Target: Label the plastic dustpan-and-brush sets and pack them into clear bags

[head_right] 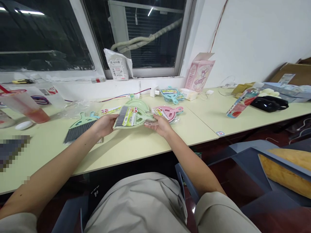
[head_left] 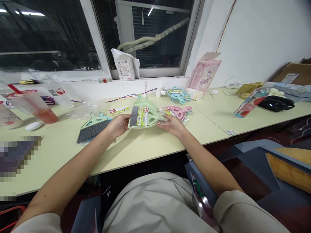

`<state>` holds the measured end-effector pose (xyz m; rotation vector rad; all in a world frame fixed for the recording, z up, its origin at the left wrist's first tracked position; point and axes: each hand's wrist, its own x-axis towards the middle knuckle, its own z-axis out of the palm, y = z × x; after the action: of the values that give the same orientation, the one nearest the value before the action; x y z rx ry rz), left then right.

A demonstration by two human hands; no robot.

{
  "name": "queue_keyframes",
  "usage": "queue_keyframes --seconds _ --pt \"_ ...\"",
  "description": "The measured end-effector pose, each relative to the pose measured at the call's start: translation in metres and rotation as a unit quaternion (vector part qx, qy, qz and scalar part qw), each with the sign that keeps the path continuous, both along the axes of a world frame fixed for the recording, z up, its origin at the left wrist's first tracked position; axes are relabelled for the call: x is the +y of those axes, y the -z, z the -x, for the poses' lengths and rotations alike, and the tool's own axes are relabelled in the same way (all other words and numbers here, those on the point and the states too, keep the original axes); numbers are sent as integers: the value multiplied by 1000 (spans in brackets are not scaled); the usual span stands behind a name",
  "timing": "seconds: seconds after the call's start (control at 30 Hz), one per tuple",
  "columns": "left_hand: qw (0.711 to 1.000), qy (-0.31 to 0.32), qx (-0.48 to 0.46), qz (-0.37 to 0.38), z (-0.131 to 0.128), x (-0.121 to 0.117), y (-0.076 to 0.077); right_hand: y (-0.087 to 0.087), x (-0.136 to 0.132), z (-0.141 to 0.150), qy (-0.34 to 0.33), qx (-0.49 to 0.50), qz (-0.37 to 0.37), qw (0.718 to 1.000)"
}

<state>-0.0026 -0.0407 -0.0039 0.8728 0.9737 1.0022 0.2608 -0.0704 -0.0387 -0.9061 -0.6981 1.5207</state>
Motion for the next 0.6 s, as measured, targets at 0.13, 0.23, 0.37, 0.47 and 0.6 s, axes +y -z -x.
queue_keyframes --seconds 0.13,0.23,0.37,0.47,0.6 --pt "999 7 21 -34 9 5 0 -1 -1 0 13 -40 -1 999" --pt "998 14 38 -51 14 8 2 1 0 0 30 -77 -18 996" --pt "996 1 75 -53 20 10 1 9 5 -2 36 -121 -40 991" --pt "993 -1 96 -64 21 8 -2 12 8 -5 43 -125 -49 990" --pt "985 -11 149 -84 22 7 -6 8 6 -8 64 -147 -38 986"
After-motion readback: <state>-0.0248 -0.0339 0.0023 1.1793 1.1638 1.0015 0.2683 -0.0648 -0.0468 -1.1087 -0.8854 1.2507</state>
